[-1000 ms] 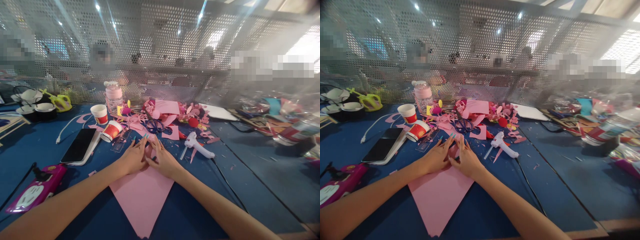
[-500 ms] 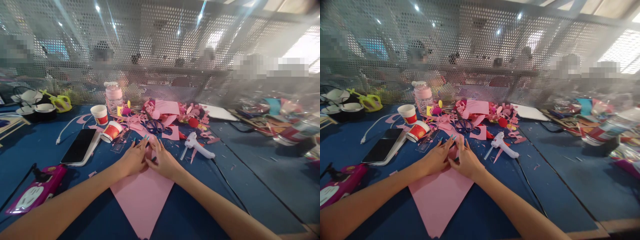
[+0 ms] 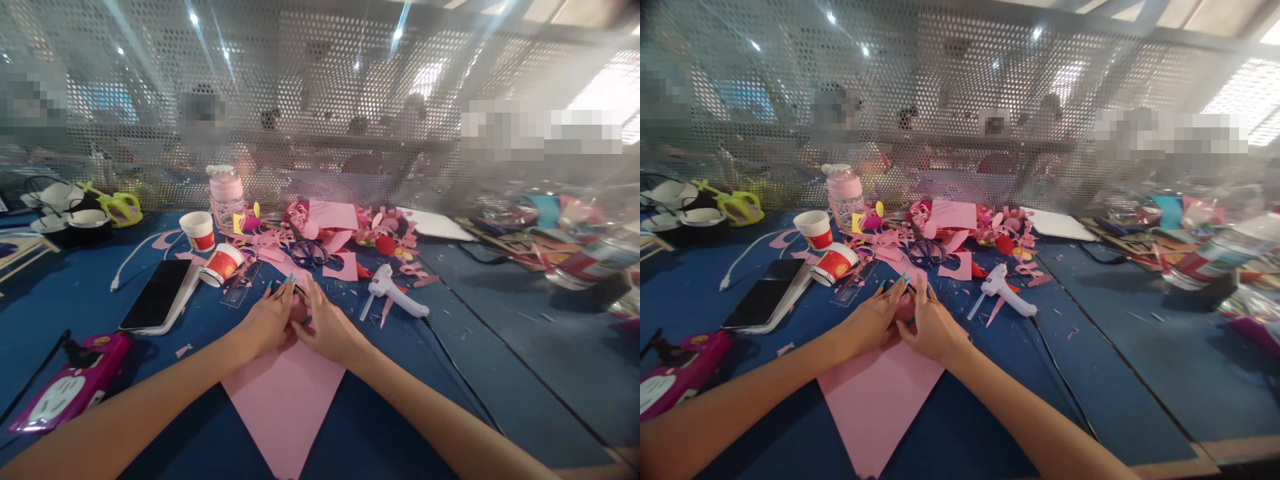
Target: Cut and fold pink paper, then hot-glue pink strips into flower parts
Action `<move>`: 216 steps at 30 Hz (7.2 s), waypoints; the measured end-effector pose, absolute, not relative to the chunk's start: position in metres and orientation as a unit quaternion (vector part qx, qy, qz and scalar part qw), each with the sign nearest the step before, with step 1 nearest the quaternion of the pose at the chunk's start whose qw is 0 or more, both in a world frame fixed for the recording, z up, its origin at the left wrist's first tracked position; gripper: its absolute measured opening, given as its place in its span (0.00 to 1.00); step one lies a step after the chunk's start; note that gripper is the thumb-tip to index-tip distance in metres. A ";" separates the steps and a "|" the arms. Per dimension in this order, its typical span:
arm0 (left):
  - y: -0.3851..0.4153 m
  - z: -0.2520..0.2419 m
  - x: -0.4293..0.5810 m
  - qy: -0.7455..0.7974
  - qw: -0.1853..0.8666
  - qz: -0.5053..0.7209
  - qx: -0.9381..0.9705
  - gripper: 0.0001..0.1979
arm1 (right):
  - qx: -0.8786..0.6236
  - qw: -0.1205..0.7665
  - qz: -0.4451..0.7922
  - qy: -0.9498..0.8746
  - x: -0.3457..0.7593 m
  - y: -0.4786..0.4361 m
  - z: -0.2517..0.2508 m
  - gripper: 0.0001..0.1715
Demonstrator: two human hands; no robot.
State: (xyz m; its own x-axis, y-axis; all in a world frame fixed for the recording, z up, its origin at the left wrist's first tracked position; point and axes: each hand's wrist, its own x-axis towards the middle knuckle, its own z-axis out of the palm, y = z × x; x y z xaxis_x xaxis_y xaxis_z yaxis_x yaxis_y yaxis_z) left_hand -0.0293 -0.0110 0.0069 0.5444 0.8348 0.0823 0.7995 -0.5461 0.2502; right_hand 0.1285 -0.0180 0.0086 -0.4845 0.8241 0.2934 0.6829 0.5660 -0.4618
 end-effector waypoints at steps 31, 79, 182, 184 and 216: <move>-0.012 0.001 -0.027 0.406 0.117 0.107 0.900 0.44 | -0.459 0.214 0.108 -0.856 0.119 -0.024 0.007 0.49; -0.025 0.006 -0.020 0.431 0.000 0.088 0.898 0.32 | -0.486 0.197 0.077 -0.848 0.124 -0.039 0.011 0.37; -0.050 -0.002 -0.017 0.429 -0.032 0.066 0.900 0.38 | -0.547 0.198 -0.050 -0.812 0.142 -0.068 0.006 0.45; -0.050 -0.003 -0.017 0.425 -0.045 0.072 0.901 0.38 | -0.578 0.234 -0.048 -0.780 0.150 -0.061 0.006 0.49; -0.070 0.000 -0.010 0.457 0.015 0.148 0.877 0.31 | -0.460 0.128 -0.015 -0.878 0.149 -0.069 0.008 0.37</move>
State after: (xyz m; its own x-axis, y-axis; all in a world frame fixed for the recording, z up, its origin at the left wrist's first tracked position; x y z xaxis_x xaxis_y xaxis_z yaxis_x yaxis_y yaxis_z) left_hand -0.0103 -0.0702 -0.0004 0.5386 0.8060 0.2456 0.7974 -0.5817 0.1605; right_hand 0.1485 -0.0690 0.0084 -0.5431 0.8050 0.2389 0.8124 0.5756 -0.0926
